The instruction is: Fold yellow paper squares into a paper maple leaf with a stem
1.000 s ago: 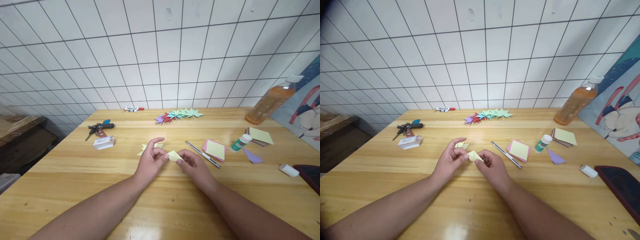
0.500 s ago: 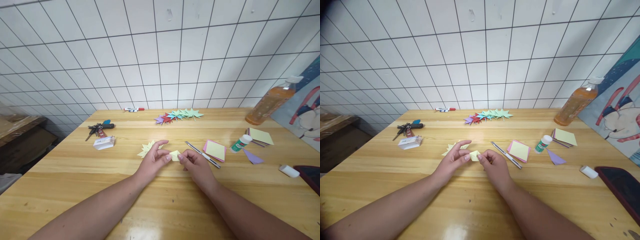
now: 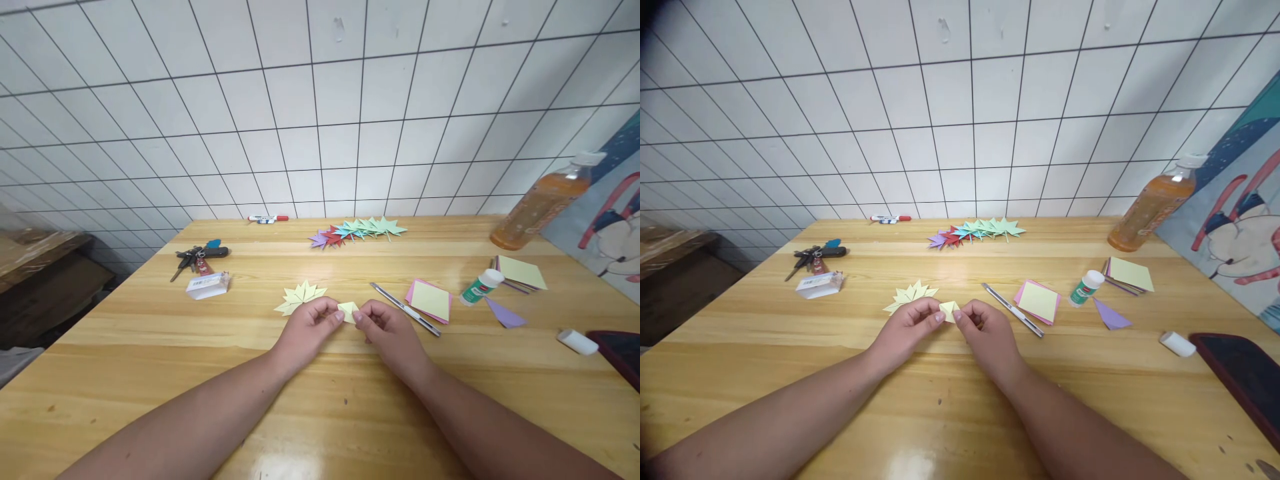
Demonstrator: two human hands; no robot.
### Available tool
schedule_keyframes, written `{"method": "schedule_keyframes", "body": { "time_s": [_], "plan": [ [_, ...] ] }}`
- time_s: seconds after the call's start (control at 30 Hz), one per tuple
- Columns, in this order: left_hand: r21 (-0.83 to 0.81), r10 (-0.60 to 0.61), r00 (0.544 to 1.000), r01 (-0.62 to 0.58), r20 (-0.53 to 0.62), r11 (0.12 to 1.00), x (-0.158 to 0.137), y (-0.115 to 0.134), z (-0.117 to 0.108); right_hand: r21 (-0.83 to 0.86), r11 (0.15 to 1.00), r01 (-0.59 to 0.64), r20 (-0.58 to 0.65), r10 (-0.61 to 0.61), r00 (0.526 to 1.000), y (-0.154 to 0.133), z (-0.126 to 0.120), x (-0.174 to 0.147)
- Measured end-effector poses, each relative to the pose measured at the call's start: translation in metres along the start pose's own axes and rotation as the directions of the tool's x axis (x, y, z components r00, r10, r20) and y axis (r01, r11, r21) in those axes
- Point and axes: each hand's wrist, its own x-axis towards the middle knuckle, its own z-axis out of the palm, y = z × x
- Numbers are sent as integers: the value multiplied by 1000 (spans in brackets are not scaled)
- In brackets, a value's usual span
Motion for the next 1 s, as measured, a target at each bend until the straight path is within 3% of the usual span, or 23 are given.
{"method": "schedule_keyframes", "body": {
  "time_s": [0.23,0.4,0.57,0.67,0.73,1.0],
  "plan": [
    [47,-7,1000,7,0,999,-1,-1,1,-22,995,102,-67,-103,992,-1,4,-4],
    [95,24,998,-30,63,995,-3,-5,3,-141,970,199,-48,-207,977,3,1,-3],
    [88,14,999,-18,50,996,-4,-7,4,-61,990,125,-60,-129,990,3,-1,-1],
    [48,27,996,-31,84,998,-3,-10,3,24,997,74,-24,-74,997,3,-1,1],
    [26,45,992,-49,116,998,-2,-11,2,36,996,78,-62,-75,995,4,0,1],
    [68,52,996,-57,69,996,-3,-10,3,-171,971,170,6,-171,985,1,1,-3]
  ]
}}
